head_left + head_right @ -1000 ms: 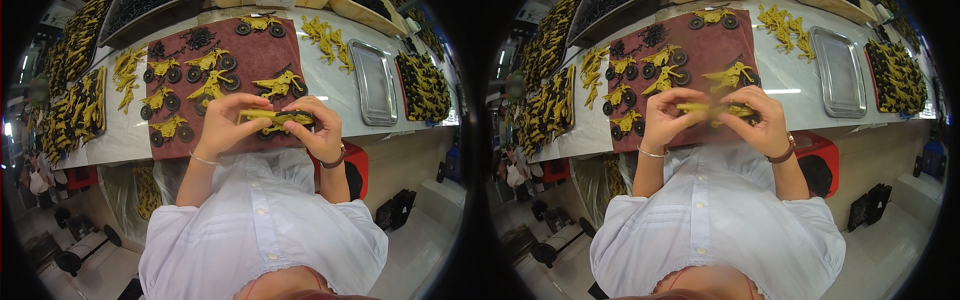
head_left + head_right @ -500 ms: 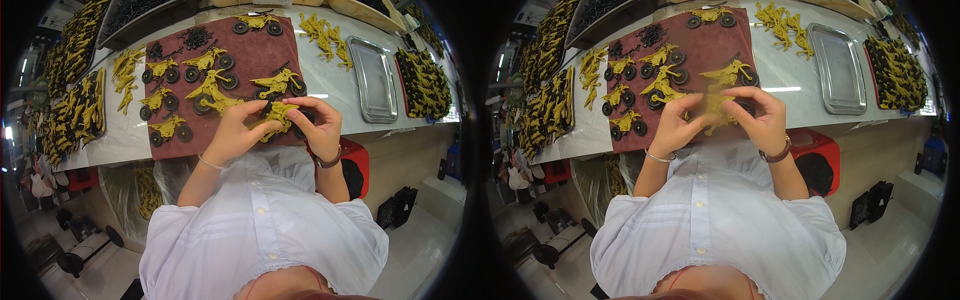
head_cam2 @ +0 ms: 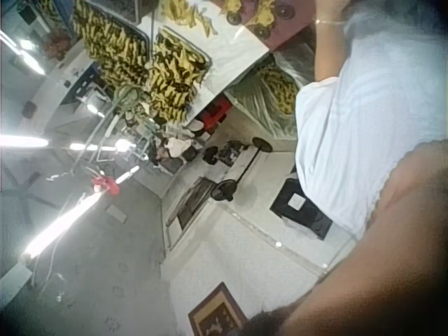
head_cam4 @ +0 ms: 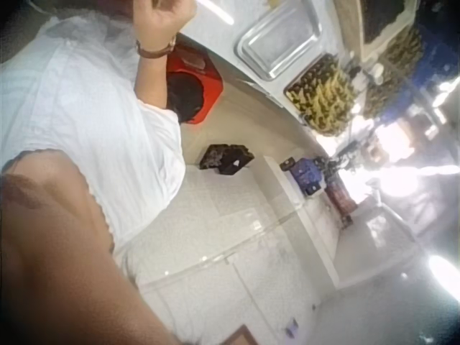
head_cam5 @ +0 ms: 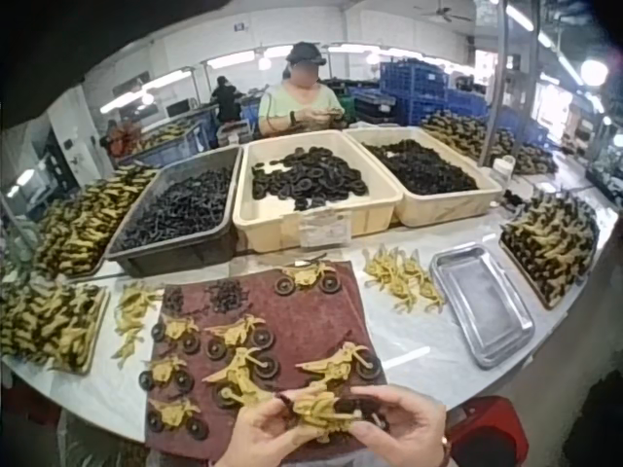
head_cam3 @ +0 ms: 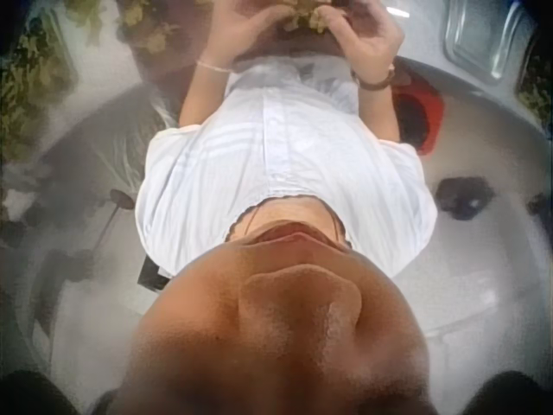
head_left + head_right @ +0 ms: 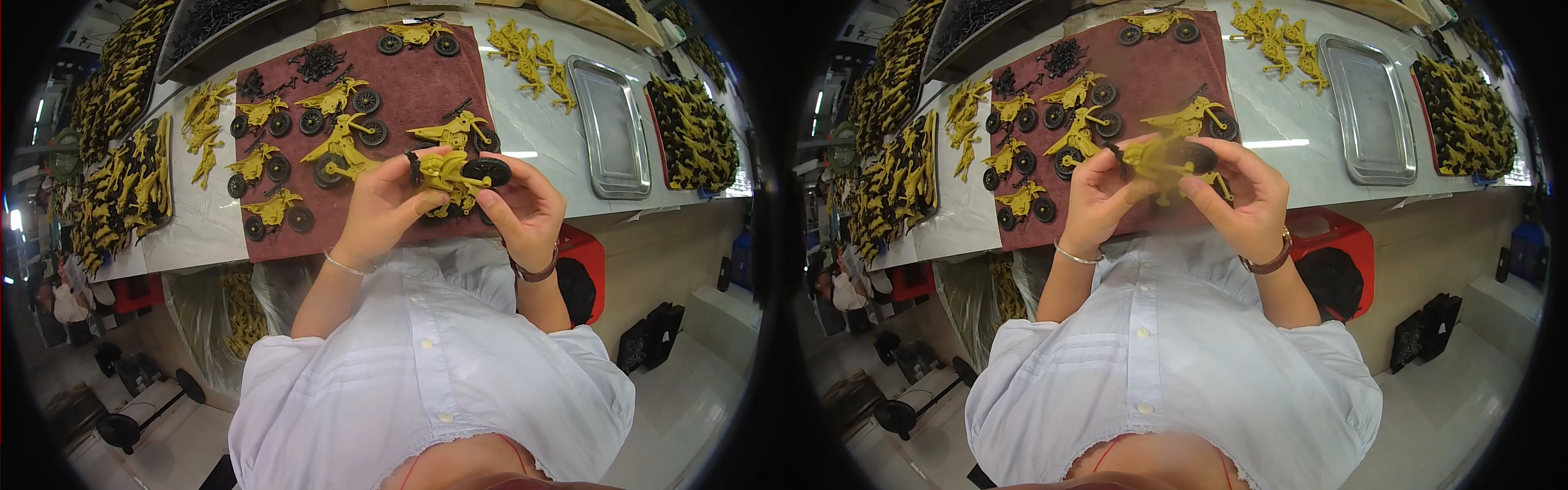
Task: The person assembles toy motorcycles by hand, fitting wheels onto motorcycle frame pieces and joining the body panels and handlebars together.
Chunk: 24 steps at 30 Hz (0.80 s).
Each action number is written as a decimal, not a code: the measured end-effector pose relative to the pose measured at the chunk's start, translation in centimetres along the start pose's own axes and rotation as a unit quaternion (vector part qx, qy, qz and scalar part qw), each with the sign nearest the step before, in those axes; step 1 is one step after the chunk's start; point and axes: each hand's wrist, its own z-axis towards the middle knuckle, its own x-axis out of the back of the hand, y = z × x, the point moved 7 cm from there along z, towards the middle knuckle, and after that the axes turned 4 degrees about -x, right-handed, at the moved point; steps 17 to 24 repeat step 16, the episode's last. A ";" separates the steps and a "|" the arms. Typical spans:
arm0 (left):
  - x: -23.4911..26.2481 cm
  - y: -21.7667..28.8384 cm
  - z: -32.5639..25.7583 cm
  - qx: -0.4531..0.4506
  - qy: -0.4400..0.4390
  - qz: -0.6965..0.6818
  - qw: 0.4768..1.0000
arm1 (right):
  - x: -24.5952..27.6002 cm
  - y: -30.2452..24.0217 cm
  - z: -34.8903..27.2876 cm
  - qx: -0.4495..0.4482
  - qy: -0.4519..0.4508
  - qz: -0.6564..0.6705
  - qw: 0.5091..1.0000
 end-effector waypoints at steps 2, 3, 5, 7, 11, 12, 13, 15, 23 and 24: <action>-0.3 -0.2 -0.1 0.009 -0.029 0.023 0.999 | 0.0 -0.1 -0.1 -0.003 0.002 -0.012 1.000; -0.4 -0.1 -0.1 0.009 -0.029 0.023 0.999 | 0.1 -0.2 -0.1 -0.002 0.006 -0.012 1.000; -0.6 0.1 -0.1 0.014 -0.032 0.037 0.999 | 0.2 -0.1 -0.2 -0.002 0.011 -0.012 1.000; -0.3 -0.3 0.0 0.026 -0.024 0.019 0.999 | 0.4 0.1 -0.1 -0.013 0.020 -0.023 0.999; 0.2 -1.4 0.0 0.063 0.019 -0.092 0.994 | -0.3 0.5 0.6 -0.018 0.017 -0.001 1.000; 0.3 -1.6 0.0 0.063 0.018 -0.092 0.994 | -1.0 0.3 0.7 -0.002 0.021 -0.027 0.999; 0.5 -1.8 0.0 0.061 0.019 -0.091 0.994 | -1.4 0.0 0.7 0.013 0.025 -0.054 0.998; 0.7 -1.9 0.1 0.060 0.018 -0.078 0.995 | -1.7 0.9 0.7 -0.009 -0.016 -0.084 0.996; 0.8 -1.9 0.2 0.062 0.015 -0.065 0.996 | -2.0 1.9 0.7 -0.031 -0.057 -0.114 0.991; 0.8 -1.9 0.2 0.062 0.015 -0.065 0.996 | -2.0 1.9 0.7 -0.031 -0.057 -0.114 0.991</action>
